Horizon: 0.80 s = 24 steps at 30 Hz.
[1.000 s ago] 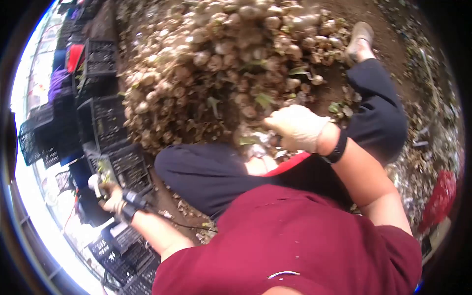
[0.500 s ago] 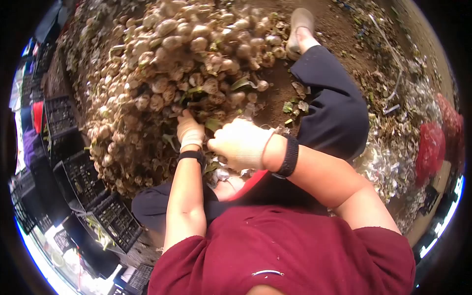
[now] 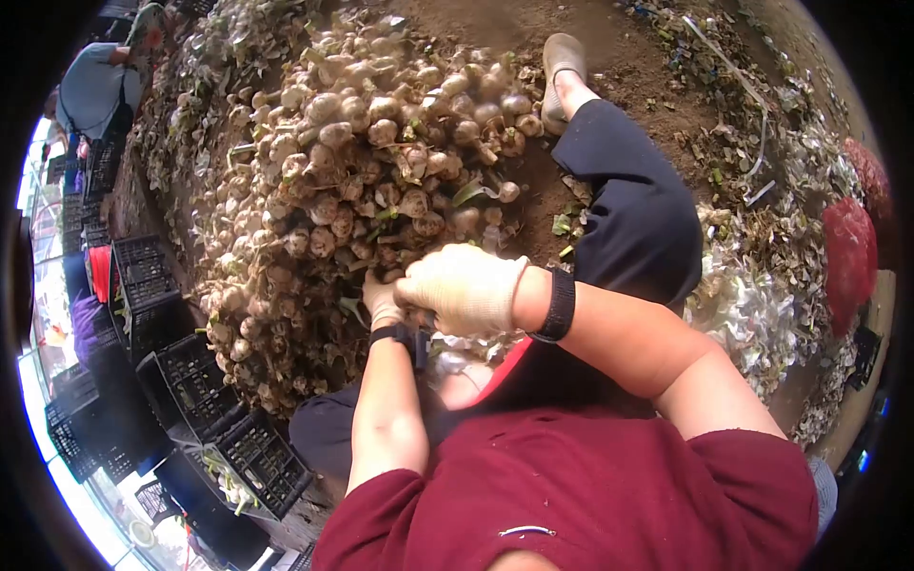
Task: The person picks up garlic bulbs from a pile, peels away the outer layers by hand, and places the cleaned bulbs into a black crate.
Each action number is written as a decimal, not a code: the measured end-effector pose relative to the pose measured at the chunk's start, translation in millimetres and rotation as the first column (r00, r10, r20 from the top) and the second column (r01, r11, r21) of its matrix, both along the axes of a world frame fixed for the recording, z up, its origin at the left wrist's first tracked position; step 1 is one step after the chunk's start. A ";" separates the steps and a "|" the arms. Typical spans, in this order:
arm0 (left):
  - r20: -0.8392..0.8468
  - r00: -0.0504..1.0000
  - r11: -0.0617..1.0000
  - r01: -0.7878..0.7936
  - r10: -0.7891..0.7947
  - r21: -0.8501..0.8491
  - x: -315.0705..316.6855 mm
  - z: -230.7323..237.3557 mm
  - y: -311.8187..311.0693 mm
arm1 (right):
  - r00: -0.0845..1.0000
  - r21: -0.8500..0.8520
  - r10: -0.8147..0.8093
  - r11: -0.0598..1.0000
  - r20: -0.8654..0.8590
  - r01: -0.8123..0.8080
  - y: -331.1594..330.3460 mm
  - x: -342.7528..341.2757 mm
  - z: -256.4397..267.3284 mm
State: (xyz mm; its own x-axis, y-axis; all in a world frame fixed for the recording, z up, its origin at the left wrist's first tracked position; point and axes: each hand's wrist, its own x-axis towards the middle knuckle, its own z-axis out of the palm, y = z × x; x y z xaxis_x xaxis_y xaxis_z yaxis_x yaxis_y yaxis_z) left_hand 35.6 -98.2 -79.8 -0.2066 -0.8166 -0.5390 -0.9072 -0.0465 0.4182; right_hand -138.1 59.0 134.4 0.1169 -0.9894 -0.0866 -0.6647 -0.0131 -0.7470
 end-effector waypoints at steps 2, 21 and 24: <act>-0.486 0.836 0.965 -0.183 0.254 0.190 -3.2 48.4 11.0 | 0.975 -0.097 -0.190 0.975 0.114 0.201 -2.6 -3.3 -5.2; -0.496 0.626 0.753 0.237 -0.602 -0.614 -8.7 250.6 86.8 | 0.351 0.184 -0.211 0.977 0.912 0.111 6.4 0.7 4.0; -0.835 0.548 0.993 0.072 0.039 0.094 -6.9 257.6 94.0 | 0.401 0.002 -0.059 0.990 0.914 0.141 8.6 2.6 4.8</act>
State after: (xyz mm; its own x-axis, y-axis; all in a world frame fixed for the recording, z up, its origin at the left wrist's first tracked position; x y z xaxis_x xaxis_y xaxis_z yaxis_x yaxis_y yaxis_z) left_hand 28.7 -4.2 177.8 -0.6215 -0.7585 -0.1960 -0.1525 -0.1283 0.9799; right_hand -135.5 67.6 139.3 -0.0147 -0.9974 0.0701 0.4082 -0.0700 -0.9102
